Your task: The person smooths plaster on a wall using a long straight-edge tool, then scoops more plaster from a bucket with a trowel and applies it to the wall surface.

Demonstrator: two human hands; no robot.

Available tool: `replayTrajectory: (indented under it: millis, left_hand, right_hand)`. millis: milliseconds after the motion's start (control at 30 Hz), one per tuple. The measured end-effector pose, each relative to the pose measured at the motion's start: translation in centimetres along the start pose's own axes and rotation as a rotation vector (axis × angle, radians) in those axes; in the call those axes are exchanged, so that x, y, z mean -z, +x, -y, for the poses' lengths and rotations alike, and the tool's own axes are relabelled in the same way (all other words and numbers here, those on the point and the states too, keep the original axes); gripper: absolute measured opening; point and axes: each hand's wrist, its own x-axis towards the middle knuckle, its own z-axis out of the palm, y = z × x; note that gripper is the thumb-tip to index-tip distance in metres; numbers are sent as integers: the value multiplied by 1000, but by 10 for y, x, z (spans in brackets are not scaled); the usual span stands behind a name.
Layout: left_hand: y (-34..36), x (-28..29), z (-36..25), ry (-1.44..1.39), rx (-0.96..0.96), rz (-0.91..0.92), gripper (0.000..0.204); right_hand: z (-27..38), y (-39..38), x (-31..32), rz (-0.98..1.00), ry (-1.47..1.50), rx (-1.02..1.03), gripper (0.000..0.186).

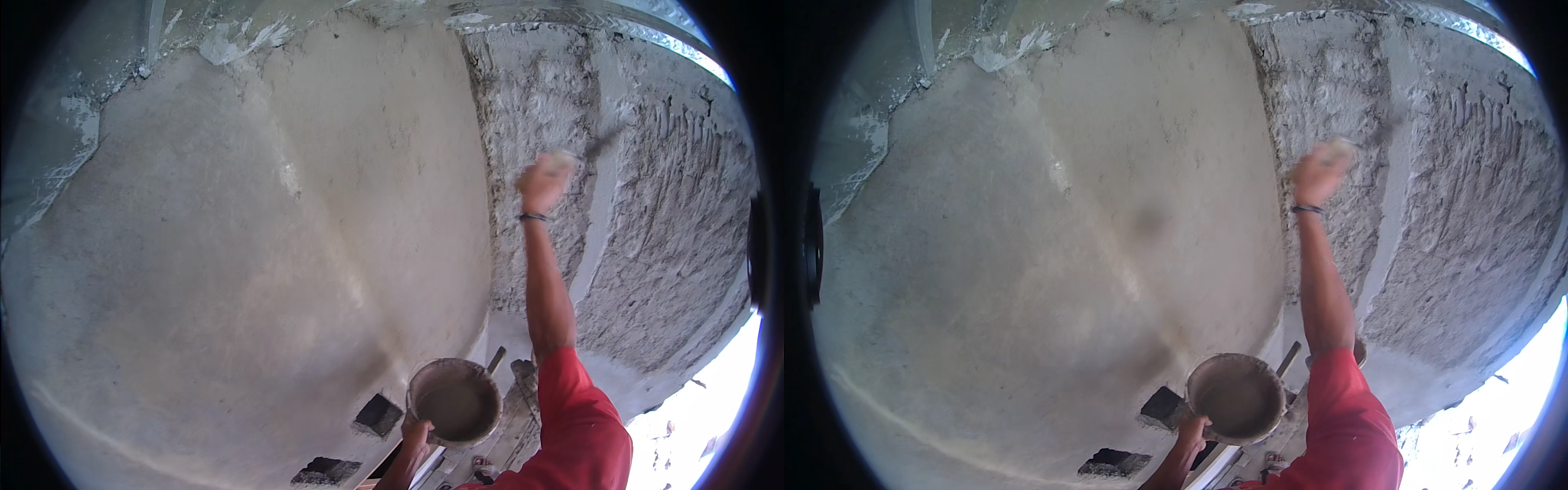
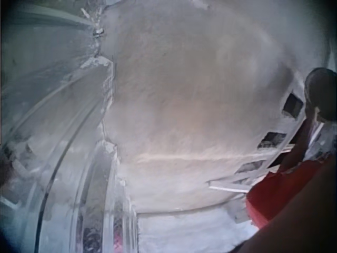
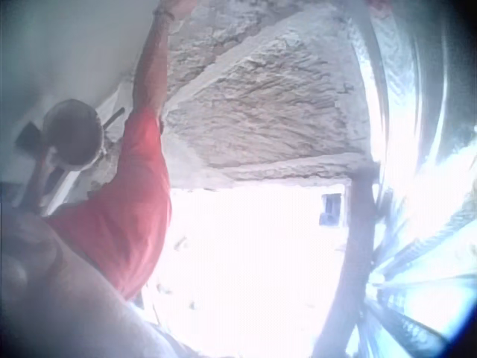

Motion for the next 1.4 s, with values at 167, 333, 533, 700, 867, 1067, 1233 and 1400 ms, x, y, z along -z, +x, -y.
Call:
replayTrajectory:
  millis: [167,333,533,700,867,1067,1233,1400]
  left_hand:
    - [11,17,18,44,29,-125,38]
    - [31,16,28,-1,127,-75,31]
    - [-5,-47,-29,194,123,46,55]
    - [0,-65,-25,351,49,157,52]
    - [-3,-104,-27,430,47,273,49]
    - [4,-123,-20,429,103,312,53]
    - [17,-123,5,377,78,285,51]
    - [34,-108,19,341,90,275,52]
  right_hand:
    - [-46,-35,35,931,-548,472,32]
    - [-38,-74,203,1305,-530,-438,37]
    - [-73,-114,347,1916,-800,-145,22]
    - [-91,-146,344,2094,-1168,-221,32]
    - [-135,-160,346,2189,-1325,-196,28]
    - [-186,-153,374,2526,-1133,-653,21]
    - [-200,-165,426,2113,-716,-1401,18]
    - [-158,-159,406,1844,-510,-1778,23]
